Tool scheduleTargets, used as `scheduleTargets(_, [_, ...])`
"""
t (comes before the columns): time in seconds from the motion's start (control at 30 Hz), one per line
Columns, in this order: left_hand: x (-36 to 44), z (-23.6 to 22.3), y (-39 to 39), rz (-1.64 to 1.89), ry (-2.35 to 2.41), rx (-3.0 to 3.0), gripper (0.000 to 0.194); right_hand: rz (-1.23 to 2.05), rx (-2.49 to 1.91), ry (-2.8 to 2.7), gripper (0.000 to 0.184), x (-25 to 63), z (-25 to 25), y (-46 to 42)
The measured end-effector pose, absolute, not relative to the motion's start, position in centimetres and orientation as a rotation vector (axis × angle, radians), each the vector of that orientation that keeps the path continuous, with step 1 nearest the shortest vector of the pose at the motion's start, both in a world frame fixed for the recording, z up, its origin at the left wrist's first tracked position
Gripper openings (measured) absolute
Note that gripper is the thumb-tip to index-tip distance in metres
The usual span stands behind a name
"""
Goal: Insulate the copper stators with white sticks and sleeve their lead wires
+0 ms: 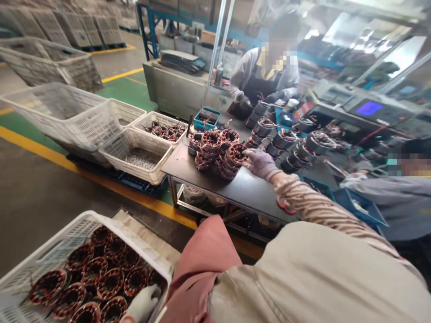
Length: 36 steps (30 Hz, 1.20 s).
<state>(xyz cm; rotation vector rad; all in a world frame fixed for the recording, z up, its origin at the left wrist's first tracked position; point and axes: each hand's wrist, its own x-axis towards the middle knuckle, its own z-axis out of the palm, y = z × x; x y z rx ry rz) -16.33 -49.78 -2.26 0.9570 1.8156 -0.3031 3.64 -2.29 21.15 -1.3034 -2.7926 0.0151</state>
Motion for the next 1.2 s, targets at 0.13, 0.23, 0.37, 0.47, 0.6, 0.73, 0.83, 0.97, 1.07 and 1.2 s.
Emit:
scheduleTargets(0.13, [-18.6, 0.2, -40.3, 0.080, 2.115, 1.110, 0.040, -0.189, -0.984, -3.151, 0.074, -0.3, 19.9, 6.9])
scheduleTargets(0.23, [-19.2, 7.0, -29.3, 0.580, 2.333, 1.510, 0.034, -0.226, -0.794, -3.270, 0.093, -1.6, 19.5, 12.3])
scheduleTargets(0.37, [-18.9, 16.2, -14.1, 0.567, 2.356, 2.093, 0.037, 0.141, -0.656, -3.295, 0.109, 0.5, 20.9, 17.3])
scheduleTargets(0.47, [-18.5, 18.5, -5.7, 0.204, 2.390, 2.181, 0.045, 0.310, -0.620, -3.293, 0.106, 2.9, 20.4, 17.9])
scheduleTargets(0.6, [-18.1, 16.8, -0.3, -0.204, 2.346, 2.076, 0.047, 0.042, -0.574, -3.346, 0.112, 1.9, 17.3, 15.3])
scheduleTargets(0.73, [-17.4, 15.1, 0.7, -0.326, 2.388, 2.098, 0.046, -0.017, -0.447, -3.481, 0.100, -2.2, 16.0, 14.2])
scheduleTargets(0.83, [-17.4, 14.8, 0.3, -0.303, 2.403, 2.124, 0.041, 0.016, -0.372, -3.598, 0.090, -4.0, 16.7, 14.4])
scheduleTargets(0.97, [-18.2, 14.8, -0.2, -0.175, 2.279, 2.128, 0.031, -0.054, -0.500, -3.571, 0.067, -3.2, 17.3, 14.0])
scheduleTargets(1.07, [-18.7, 14.6, -0.1, -0.054, 2.200, 2.109, 0.024, -0.051, -0.575, -3.490, 0.061, -1.9, 17.1, 13.7])
scheduleTargets(1.2, [-18.5, 13.6, 0.0, 0.020, 2.224, 2.091, 0.030, -0.010, -0.427, -3.568, 0.093, -2.0, 16.8, 14.7])
